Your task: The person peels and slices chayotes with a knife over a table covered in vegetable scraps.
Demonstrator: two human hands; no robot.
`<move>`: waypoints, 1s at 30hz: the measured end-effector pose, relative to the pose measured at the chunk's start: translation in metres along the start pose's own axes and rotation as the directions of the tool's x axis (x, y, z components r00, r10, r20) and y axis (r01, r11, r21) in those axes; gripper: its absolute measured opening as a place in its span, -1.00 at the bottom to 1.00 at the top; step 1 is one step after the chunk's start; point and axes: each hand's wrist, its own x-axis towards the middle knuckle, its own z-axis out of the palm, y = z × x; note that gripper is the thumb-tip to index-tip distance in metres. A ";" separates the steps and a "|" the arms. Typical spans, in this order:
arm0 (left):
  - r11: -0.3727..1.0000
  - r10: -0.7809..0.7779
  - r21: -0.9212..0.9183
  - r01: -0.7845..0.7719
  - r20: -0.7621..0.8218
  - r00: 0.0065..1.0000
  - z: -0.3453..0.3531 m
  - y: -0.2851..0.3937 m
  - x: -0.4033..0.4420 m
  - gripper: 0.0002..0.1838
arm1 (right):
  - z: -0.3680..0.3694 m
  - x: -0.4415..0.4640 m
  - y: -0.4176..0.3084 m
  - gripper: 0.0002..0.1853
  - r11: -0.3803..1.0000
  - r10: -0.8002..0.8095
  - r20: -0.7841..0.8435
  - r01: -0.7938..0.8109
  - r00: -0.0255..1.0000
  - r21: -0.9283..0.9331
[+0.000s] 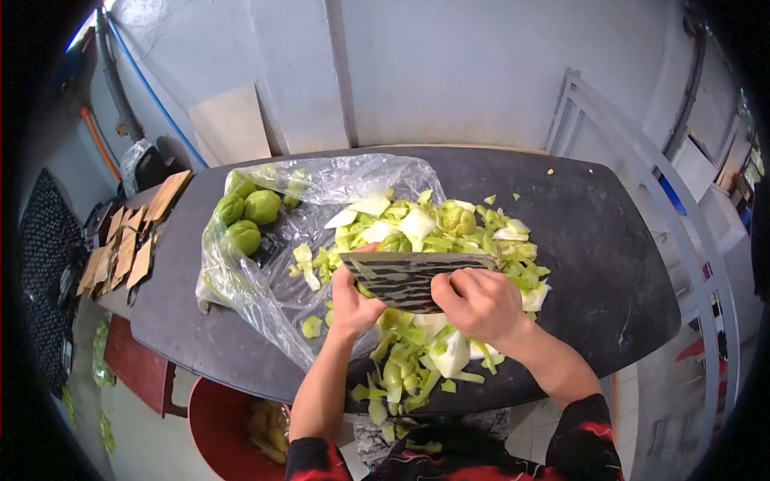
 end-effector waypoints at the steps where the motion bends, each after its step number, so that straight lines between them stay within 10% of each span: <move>1: 0.998 0.038 -0.044 -0.038 -0.008 0.999 -0.001 -0.003 -0.002 -0.32 | 0.001 0.001 -0.001 -0.80 1.000 -0.003 0.004 0.003 1.000 0.003; 11: 0.982 0.182 0.050 -0.182 -0.001 0.983 -0.017 0.005 0.003 -0.40 | 0.022 0.001 0.010 -0.86 1.000 0.014 0.093 -0.013 0.996 -0.012; 19: 0.937 -0.232 -0.255 0.240 0.060 0.971 -0.026 -0.009 0.001 -0.40 | 0.034 -0.020 0.030 -0.81 0.980 0.196 0.108 -0.199 0.975 0.021; 22: 0.341 -0.562 -0.769 0.541 0.295 0.773 -0.024 -0.012 0.002 -0.51 | 0.041 -0.017 0.024 -0.82 0.980 0.187 0.086 -0.192 0.979 0.056; 30: 0.115 -0.637 -0.924 0.364 0.213 0.741 0.006 0.004 0.026 -0.49 | 0.047 -0.003 -0.003 -0.86 0.998 -0.069 -0.063 0.069 0.996 0.004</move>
